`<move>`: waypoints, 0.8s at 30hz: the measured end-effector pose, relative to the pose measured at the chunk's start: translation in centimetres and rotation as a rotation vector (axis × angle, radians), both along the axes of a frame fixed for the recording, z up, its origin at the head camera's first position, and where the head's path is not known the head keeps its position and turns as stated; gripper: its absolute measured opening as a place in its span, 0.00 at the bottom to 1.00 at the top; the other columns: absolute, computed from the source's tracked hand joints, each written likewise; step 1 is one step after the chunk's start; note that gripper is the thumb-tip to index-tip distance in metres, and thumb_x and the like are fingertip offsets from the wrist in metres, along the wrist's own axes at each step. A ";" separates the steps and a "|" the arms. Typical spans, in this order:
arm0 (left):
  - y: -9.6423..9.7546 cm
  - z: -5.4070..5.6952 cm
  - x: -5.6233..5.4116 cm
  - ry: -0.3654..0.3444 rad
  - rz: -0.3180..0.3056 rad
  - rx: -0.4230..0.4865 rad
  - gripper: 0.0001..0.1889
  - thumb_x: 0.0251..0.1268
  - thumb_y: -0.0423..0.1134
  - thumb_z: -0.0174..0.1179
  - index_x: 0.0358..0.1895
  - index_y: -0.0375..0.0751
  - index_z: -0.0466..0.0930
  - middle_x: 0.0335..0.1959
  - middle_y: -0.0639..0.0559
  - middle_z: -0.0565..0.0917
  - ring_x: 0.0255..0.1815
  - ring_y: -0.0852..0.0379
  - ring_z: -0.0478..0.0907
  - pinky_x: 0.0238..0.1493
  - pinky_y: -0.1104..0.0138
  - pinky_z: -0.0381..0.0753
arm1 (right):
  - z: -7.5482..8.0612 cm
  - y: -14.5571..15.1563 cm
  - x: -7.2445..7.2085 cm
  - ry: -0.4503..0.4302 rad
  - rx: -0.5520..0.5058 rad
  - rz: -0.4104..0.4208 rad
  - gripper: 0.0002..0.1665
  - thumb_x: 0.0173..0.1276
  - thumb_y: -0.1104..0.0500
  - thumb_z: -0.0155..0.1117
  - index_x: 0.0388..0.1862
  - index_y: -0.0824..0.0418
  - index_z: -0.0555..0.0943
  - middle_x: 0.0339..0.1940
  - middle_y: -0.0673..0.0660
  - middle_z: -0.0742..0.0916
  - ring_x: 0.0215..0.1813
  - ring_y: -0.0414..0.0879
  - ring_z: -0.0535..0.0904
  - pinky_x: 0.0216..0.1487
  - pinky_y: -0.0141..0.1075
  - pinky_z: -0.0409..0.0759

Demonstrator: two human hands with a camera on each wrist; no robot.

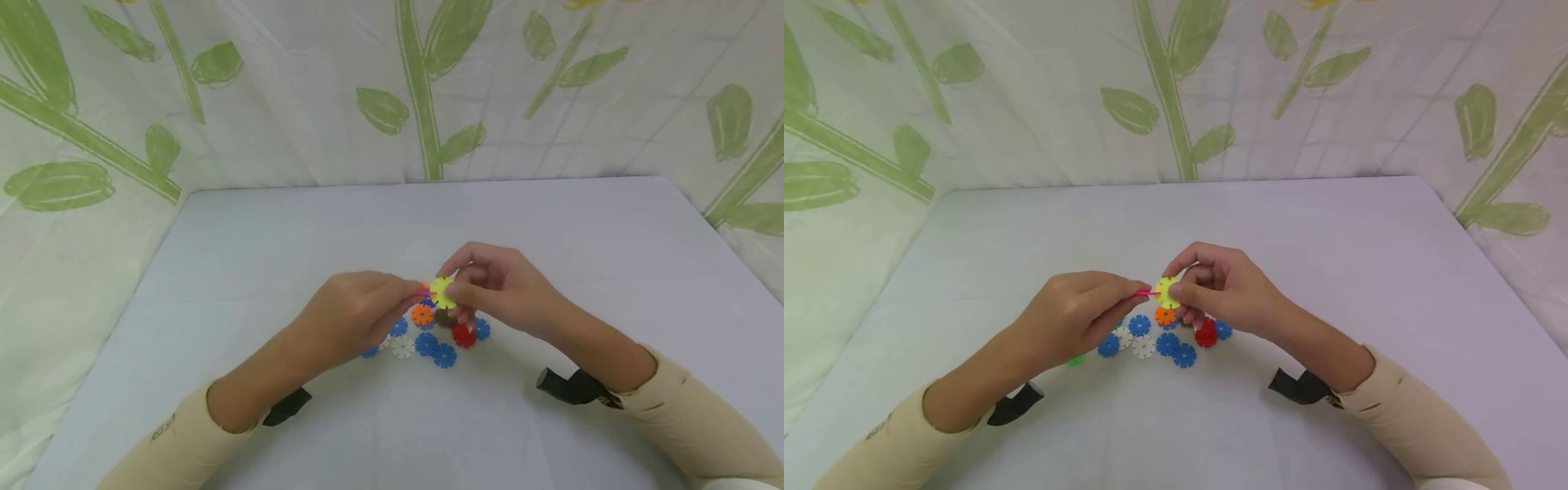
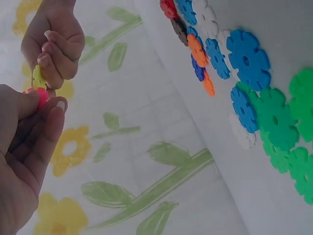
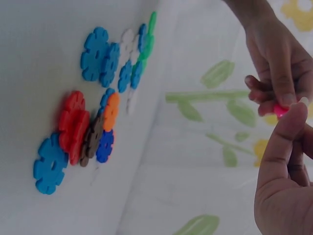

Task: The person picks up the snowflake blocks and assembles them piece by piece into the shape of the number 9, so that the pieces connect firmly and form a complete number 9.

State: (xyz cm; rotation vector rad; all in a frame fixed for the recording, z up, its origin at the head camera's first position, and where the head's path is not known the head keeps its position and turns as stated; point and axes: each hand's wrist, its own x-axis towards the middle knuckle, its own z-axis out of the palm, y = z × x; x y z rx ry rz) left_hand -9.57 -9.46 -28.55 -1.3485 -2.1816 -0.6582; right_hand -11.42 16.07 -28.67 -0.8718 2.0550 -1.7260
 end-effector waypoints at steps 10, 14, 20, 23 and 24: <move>0.4 -0.3 1.0 0.054 -0.024 0.024 0.14 0.52 0.25 0.74 0.40 0.35 0.80 0.24 0.49 0.83 0.26 0.57 0.84 0.36 0.72 0.83 | -0.3 -0.8 1.2 -0.046 -0.097 -0.015 0.06 0.71 0.71 0.60 0.46 0.68 0.78 0.30 0.64 0.86 0.28 0.55 0.83 0.33 0.41 0.86; 0.2 -0.3 1.1 0.040 -0.003 0.012 0.14 0.52 0.26 0.75 0.41 0.34 0.81 0.27 0.48 0.85 0.29 0.55 0.85 0.37 0.71 0.84 | -0.6 -1.2 1.2 -0.042 -0.110 -0.015 0.06 0.72 0.72 0.59 0.45 0.68 0.78 0.29 0.63 0.86 0.27 0.53 0.82 0.31 0.40 0.86; -0.6 -0.3 0.8 -0.068 0.053 -0.012 0.13 0.57 0.30 0.73 0.45 0.34 0.84 0.36 0.48 0.88 0.38 0.55 0.87 0.41 0.70 0.84 | -0.8 -1.8 1.2 -0.058 -0.077 -0.055 0.07 0.72 0.70 0.61 0.47 0.66 0.79 0.29 0.62 0.86 0.27 0.53 0.81 0.29 0.41 0.85; -1.0 -0.2 0.5 -0.218 0.057 -0.013 0.12 0.61 0.35 0.72 0.46 0.36 0.85 0.39 0.50 0.89 0.40 0.58 0.86 0.41 0.71 0.84 | -1.0 -2.0 1.1 -0.002 -0.067 -0.059 0.10 0.71 0.70 0.62 0.49 0.65 0.80 0.27 0.60 0.85 0.25 0.53 0.80 0.27 0.41 0.84; -1.0 -0.2 0.4 -0.287 0.050 -0.010 0.12 0.63 0.37 0.71 0.47 0.37 0.86 0.39 0.52 0.88 0.40 0.60 0.86 0.40 0.72 0.83 | -1.0 -2.1 1.0 0.038 -0.062 -0.054 0.11 0.71 0.71 0.62 0.50 0.65 0.80 0.27 0.59 0.84 0.24 0.53 0.79 0.26 0.41 0.84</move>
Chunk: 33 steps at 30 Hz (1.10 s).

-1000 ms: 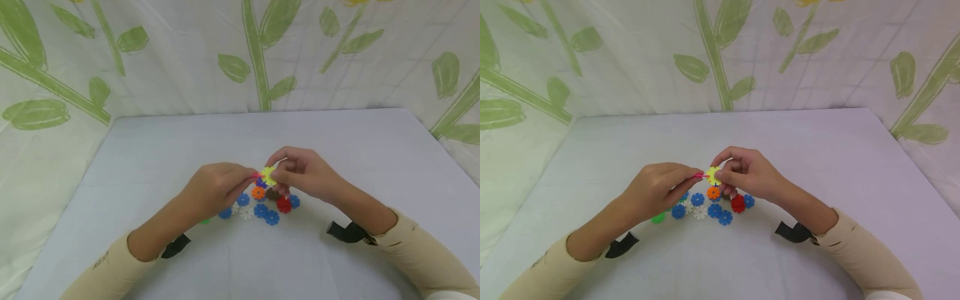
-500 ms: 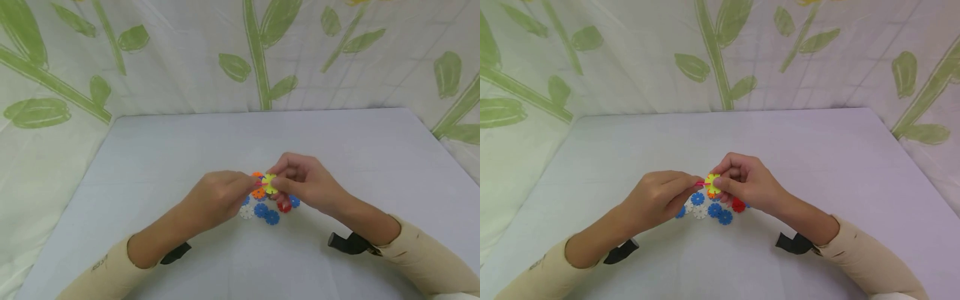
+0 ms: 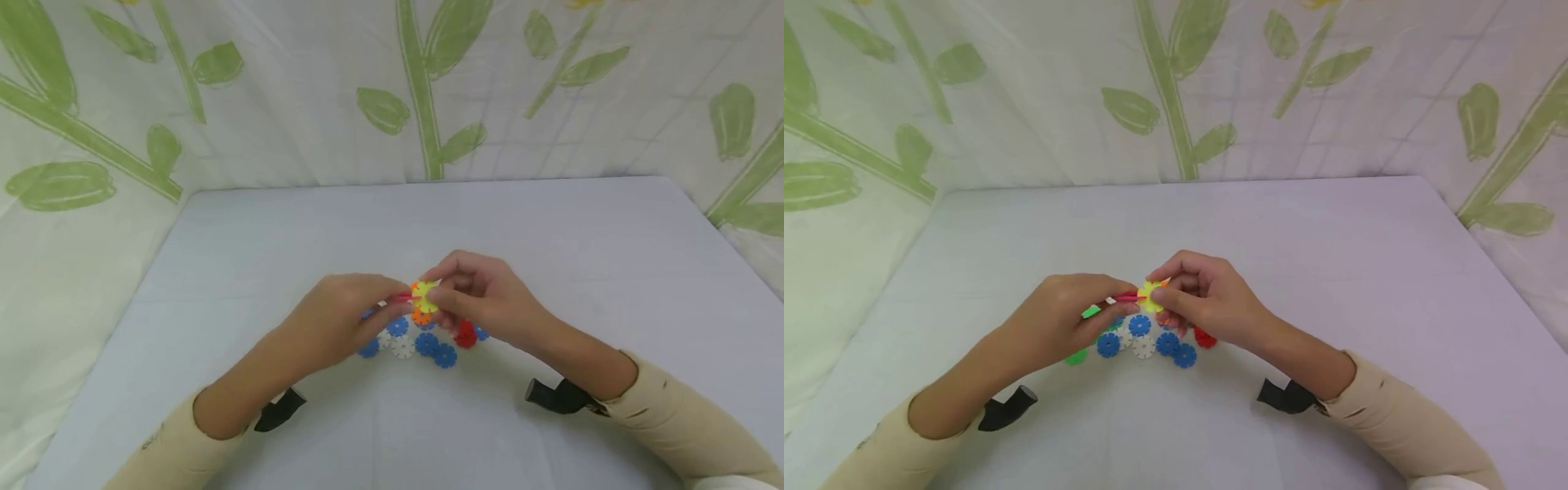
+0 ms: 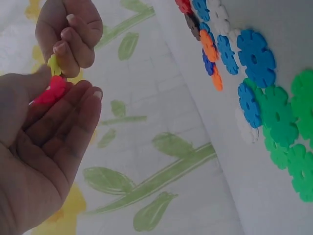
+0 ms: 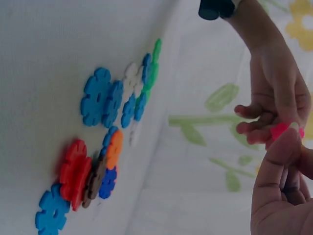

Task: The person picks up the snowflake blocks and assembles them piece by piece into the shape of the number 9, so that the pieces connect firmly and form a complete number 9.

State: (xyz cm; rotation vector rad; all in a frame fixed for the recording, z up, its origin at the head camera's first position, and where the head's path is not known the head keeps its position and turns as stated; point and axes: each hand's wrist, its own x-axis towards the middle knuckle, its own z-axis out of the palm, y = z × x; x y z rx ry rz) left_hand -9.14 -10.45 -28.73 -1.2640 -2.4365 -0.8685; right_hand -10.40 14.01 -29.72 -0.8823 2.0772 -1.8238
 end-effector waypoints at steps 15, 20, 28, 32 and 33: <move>-0.2 -0.3 -0.7 -0.513 -0.002 0.274 0.04 0.68 0.32 0.62 0.42 0.41 0.84 0.34 0.57 0.85 0.31 0.60 0.83 0.37 0.62 0.86 | -0.4 -0.3 -1.1 0.474 0.218 0.062 0.18 0.69 0.71 0.64 0.56 0.61 0.79 0.37 0.46 0.86 0.34 0.39 0.82 0.37 0.37 0.84; -0.3 -0.2 -0.7 -0.507 0.076 0.229 0.04 0.66 0.35 0.65 0.42 0.42 0.86 0.37 0.59 0.86 0.36 0.61 0.82 0.37 0.64 0.86 | -1.8 0.1 -3.0 0.563 0.508 -0.017 0.14 0.66 0.69 0.68 0.50 0.60 0.83 0.39 0.47 0.85 0.39 0.40 0.80 0.37 0.35 0.82; -0.3 -0.2 -0.4 -0.519 0.089 0.193 0.04 0.67 0.36 0.65 0.41 0.44 0.86 0.37 0.61 0.86 0.39 0.62 0.82 0.36 0.66 0.85 | -3.7 0.1 -5.4 0.343 0.802 0.014 0.15 0.67 0.63 0.70 0.53 0.58 0.84 0.39 0.49 0.83 0.41 0.44 0.79 0.41 0.34 0.82; -0.4 -0.2 -0.2 -0.492 0.074 0.191 0.04 0.67 0.36 0.65 0.41 0.44 0.86 0.36 0.61 0.86 0.40 0.62 0.82 0.36 0.65 0.85 | -3.9 -0.2 -6.1 0.266 0.863 0.065 0.16 0.68 0.61 0.71 0.54 0.56 0.84 0.38 0.49 0.82 0.41 0.44 0.77 0.41 0.34 0.81; -0.5 -0.1 -0.1 -0.486 0.070 0.191 0.04 0.67 0.36 0.65 0.41 0.44 0.86 0.36 0.62 0.86 0.40 0.62 0.82 0.36 0.65 0.85 | -3.9 -0.3 -6.3 0.257 0.877 0.073 0.16 0.67 0.60 0.71 0.53 0.56 0.84 0.37 0.49 0.81 0.41 0.44 0.77 0.41 0.34 0.81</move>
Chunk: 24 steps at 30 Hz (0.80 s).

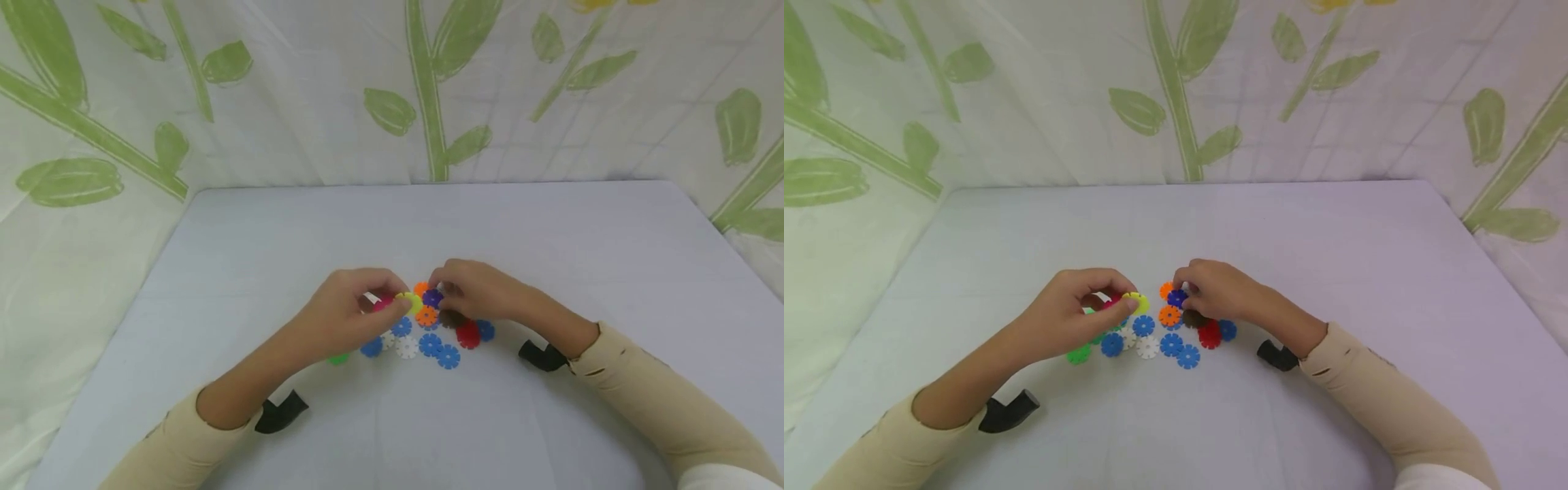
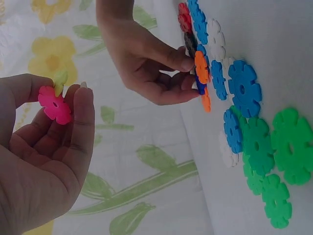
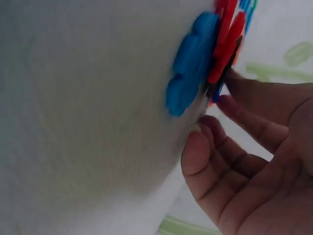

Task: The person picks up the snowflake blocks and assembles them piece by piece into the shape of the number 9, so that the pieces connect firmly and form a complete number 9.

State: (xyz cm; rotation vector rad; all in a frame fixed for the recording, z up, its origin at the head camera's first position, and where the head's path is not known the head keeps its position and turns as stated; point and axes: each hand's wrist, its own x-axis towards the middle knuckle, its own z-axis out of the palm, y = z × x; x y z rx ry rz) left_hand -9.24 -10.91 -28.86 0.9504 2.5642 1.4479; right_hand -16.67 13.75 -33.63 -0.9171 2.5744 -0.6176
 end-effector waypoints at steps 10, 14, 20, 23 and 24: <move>0.0 -0.5 0.1 0.110 0.015 -0.049 0.05 0.63 0.35 0.68 0.41 0.44 0.85 0.37 0.61 0.85 0.38 0.66 0.80 0.37 0.67 0.85 | 0.0 -0.7 -1.1 -0.130 0.061 -0.011 0.11 0.68 0.61 0.70 0.45 0.56 0.79 0.36 0.50 0.81 0.41 0.47 0.77 0.44 0.37 0.81; 0.1 -0.5 0.1 0.174 0.027 -0.088 0.06 0.62 0.35 0.69 0.41 0.43 0.85 0.38 0.60 0.85 0.37 0.67 0.80 0.37 0.70 0.84 | -0.2 -0.4 -1.3 -0.189 0.028 -0.013 0.09 0.69 0.60 0.69 0.42 0.55 0.77 0.34 0.50 0.82 0.38 0.47 0.78 0.41 0.38 0.82; 0.1 -0.7 0.1 0.175 0.039 -0.101 0.05 0.62 0.34 0.68 0.40 0.43 0.85 0.36 0.60 0.85 0.34 0.67 0.79 0.36 0.70 0.83 | 0.4 1.2 -1.0 -0.195 -0.144 -0.032 0.06 0.69 0.60 0.67 0.39 0.53 0.77 0.37 0.49 0.85 0.39 0.47 0.81 0.40 0.40 0.83; 0.0 -0.7 0.0 0.092 0.032 -0.052 0.03 0.64 0.33 0.65 0.39 0.43 0.84 0.33 0.61 0.84 0.34 0.65 0.79 0.35 0.68 0.84 | 1.2 1.7 -0.6 -0.091 -0.258 -0.003 0.08 0.68 0.63 0.67 0.39 0.54 0.77 0.39 0.48 0.85 0.43 0.45 0.81 0.43 0.40 0.83; 0.0 -0.7 0.0 0.053 0.024 -0.025 0.03 0.65 0.33 0.64 0.39 0.43 0.83 0.32 0.61 0.83 0.34 0.63 0.79 0.35 0.67 0.84 | 1.5 1.8 -0.4 -0.058 -0.299 0.016 0.08 0.68 0.64 0.67 0.40 0.54 0.77 0.39 0.48 0.86 0.43 0.44 0.82 0.44 0.40 0.84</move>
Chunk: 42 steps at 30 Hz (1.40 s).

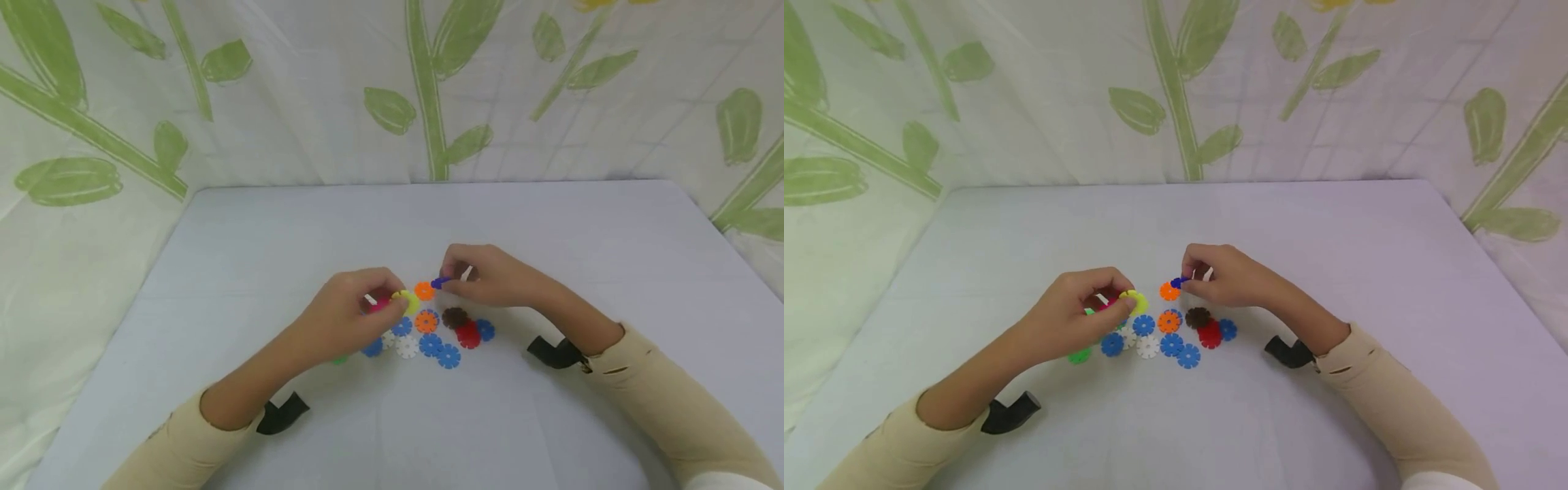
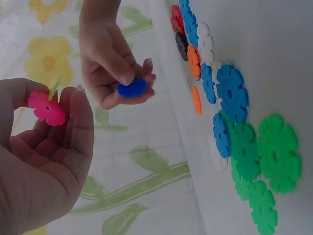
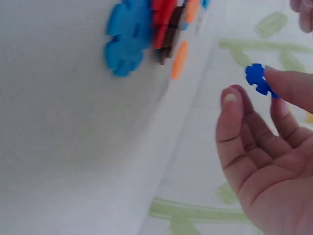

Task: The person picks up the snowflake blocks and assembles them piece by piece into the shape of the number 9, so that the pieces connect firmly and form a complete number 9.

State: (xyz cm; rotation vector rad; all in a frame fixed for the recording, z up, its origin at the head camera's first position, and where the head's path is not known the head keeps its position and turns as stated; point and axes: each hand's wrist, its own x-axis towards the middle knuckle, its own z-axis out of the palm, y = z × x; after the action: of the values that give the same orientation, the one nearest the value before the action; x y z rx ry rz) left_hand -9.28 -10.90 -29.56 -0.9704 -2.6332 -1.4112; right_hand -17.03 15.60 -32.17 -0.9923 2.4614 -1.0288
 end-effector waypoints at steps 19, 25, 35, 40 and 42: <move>0.5 0.1 -0.2 -0.395 -0.118 0.213 0.05 0.72 0.33 0.53 0.37 0.38 0.77 0.27 0.46 0.78 0.23 0.47 0.73 0.25 0.63 0.78 | 3.0 -1.1 5.5 0.611 -0.208 0.166 0.16 0.61 0.71 0.71 0.45 0.61 0.79 0.38 0.48 0.87 0.38 0.38 0.83 0.42 0.32 0.83; 0.8 0.1 -0.1 -0.433 -0.142 0.241 0.05 0.71 0.32 0.54 0.35 0.37 0.76 0.27 0.43 0.78 0.29 0.40 0.75 0.28 0.62 0.80 | 3.2 -1.7 6.8 0.981 -0.124 0.182 0.09 0.64 0.71 0.64 0.40 0.64 0.76 0.27 0.52 0.83 0.27 0.43 0.78 0.26 0.32 0.80; 1.4 0.1 0.4 -0.508 -0.168 0.324 0.05 0.71 0.31 0.54 0.35 0.33 0.76 0.30 0.41 0.80 0.28 0.47 0.78 0.32 0.60 0.85 | 3.8 -3.1 8.1 1.344 -0.166 0.149 0.12 0.64 0.78 0.49 0.24 0.67 0.70 0.17 0.53 0.71 0.18 0.43 0.64 0.17 0.28 0.61; 1.4 0.3 0.6 -0.559 -0.158 0.354 0.05 0.71 0.30 0.54 0.36 0.31 0.76 0.31 0.41 0.81 0.29 0.48 0.79 0.34 0.60 0.86 | 3.7 -3.4 8.2 1.396 -0.163 0.143 0.12 0.63 0.78 0.50 0.23 0.67 0.71 0.16 0.53 0.71 0.18 0.43 0.64 0.17 0.27 0.63; 1.4 0.3 0.6 -0.560 -0.146 0.363 0.06 0.71 0.30 0.54 0.36 0.30 0.77 0.30 0.41 0.80 0.29 0.48 0.80 0.34 0.59 0.86 | 3.6 -3.4 8.3 1.376 -0.176 0.146 0.10 0.65 0.77 0.51 0.26 0.68 0.74 0.18 0.55 0.76 0.19 0.44 0.71 0.19 0.28 0.72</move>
State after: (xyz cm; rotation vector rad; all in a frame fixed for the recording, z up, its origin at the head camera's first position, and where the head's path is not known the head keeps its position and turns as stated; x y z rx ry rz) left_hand -8.65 -9.53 -29.25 -0.8277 -2.5020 -2.3912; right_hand -8.76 12.21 -28.60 -2.5094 3.1202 -0.5159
